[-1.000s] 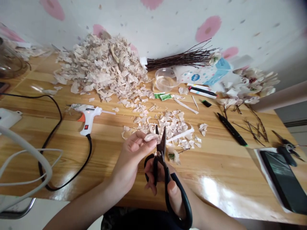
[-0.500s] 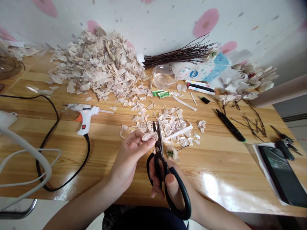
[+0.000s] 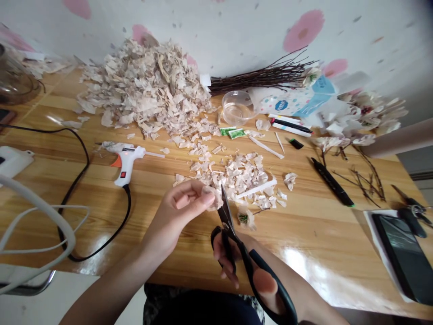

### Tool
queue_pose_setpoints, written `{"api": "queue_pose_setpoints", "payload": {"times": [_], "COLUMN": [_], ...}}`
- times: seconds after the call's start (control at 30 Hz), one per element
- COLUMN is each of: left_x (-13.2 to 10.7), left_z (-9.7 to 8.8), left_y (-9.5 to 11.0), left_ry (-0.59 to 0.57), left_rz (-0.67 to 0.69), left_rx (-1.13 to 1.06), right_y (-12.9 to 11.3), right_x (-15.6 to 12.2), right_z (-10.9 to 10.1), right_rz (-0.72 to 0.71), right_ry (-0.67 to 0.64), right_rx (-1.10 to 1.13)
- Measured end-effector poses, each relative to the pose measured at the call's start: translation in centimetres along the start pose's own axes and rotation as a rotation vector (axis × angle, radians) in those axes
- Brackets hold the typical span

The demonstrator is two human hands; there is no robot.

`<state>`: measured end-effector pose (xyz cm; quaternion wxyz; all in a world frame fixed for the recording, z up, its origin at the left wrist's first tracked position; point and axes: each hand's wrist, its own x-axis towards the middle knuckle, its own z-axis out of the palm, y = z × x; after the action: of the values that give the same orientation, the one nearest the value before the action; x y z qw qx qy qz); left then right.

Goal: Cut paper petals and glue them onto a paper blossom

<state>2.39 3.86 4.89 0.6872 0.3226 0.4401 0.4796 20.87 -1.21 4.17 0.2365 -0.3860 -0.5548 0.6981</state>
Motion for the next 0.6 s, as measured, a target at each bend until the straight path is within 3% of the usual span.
{"api": "queue_pose_setpoints", "payload": {"times": [0.07, 0.27, 0.6], "left_x": [0.2, 0.6, 0.7], "left_z": [-0.3, -1.1, -1.4], "left_y": [0.2, 0.7, 0.5], "left_ry": [-0.023, -0.047, 0.044], "left_rz": [-0.020, -0.071, -0.063], "left_rx": [0.027, 0.128, 0.276], "right_y": [-0.1, -0.6, -0.1], "right_x": [-0.1, -0.7, -0.8], "right_z": [-0.1, -0.7, -1.1], "right_rz": [0.045, 0.148, 0.144], "right_ry": [-0.070, -0.103, -0.145], "right_rx": [-0.016, 0.068, 0.038]}}
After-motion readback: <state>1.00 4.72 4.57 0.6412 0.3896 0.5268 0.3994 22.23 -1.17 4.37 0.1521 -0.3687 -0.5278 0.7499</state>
